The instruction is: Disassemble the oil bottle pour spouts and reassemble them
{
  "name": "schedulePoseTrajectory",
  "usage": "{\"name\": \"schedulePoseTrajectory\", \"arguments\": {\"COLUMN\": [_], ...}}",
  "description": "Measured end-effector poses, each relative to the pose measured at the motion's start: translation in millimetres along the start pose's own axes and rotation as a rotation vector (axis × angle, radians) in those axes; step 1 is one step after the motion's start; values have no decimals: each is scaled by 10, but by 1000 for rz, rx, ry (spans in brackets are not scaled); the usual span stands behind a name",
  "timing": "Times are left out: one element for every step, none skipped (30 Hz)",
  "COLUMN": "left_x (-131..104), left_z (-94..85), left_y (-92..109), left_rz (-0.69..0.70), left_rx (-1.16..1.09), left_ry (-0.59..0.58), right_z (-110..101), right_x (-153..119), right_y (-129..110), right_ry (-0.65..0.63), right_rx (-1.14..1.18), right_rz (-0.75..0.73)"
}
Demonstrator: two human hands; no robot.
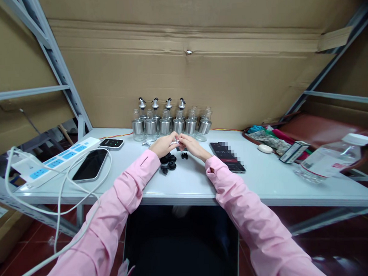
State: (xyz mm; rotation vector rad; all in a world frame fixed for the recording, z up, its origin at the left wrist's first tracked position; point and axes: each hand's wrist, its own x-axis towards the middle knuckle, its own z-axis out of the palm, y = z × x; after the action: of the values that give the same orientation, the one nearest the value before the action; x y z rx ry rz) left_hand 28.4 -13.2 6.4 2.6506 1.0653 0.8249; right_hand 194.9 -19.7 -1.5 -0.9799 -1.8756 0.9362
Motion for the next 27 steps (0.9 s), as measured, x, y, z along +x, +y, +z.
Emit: {"name": "schedulePoseTrajectory", "arguments": {"left_x": [3,5,6,5,4,3,1,0,0,0,0,1,1,0,0,-1,-2,-2,-2,-1,-1,0,0,0,-1,-2,-3], "left_z": [5,7,8,7,5,4,3,4,6,7,8,9,8,6,4,1,-1,-3,-4,-5,-6,-7,-8,-10,-13,-16,-19], "left_y": [-5,-7,-8,-6,-5,-5,-7,-13,-20,-30,-40,-50,-57,-62,-65,-65,-65,-64,-63,-62,-60,-59,-56,-53,-49,-45,-40], "left_rz": [5,11,16,18,16,15,20,28,40,51,59,60,57,54,51,47,41,36,31,28,25,21,19,17,14,11,9], "left_rx": [-8,-13,-13,-10,-2,7,16,24,28,30,31,32,31,30,28,25,22,20,19,18,17,16,15,13,12,13,15], "left_ry": [0,5,11,15,18,17,13,12,13,19,27,35,41,44,43,41,39,38,37,37,37,36,35,33,33,33,33], "right_z": [6,11,16,18,19,17,11,1,-13,-31,-53,-76,-100,-122,-142,-158,-171,-179,-184,-187,-189,-190,-191,-193,-196,-201,-206], "right_x": [2,6,12,20,29,37,44,49,52,52,51,47,44,40,38,37,37,39,42,45,47,48,47,45,41,37,32], "right_y": [0,2,6,11,19,27,35,42,47,49,49,46,42,39,38,41,47,58,71,87,104,120,135,147,156,160,161], "right_ry": [-3,-3,-5,-8,-11,-12,-7,3,19,37,56,74,90,103,112,118,122,121,117,108,96,82,68,56,50,53,62], "right_rx": [19,44,76,107,129,136,128,111,92,76,60,42,19,-10,-44,-75,-99,-116,-126,-128,-125,-124,-128,-141,-165,-204,-257], "right_rz": [5,10,19,34,55,77,96,113,127,133,128,112,87,60,36,22,18,20,26,37,52,68,83,94,98,91,77]}}
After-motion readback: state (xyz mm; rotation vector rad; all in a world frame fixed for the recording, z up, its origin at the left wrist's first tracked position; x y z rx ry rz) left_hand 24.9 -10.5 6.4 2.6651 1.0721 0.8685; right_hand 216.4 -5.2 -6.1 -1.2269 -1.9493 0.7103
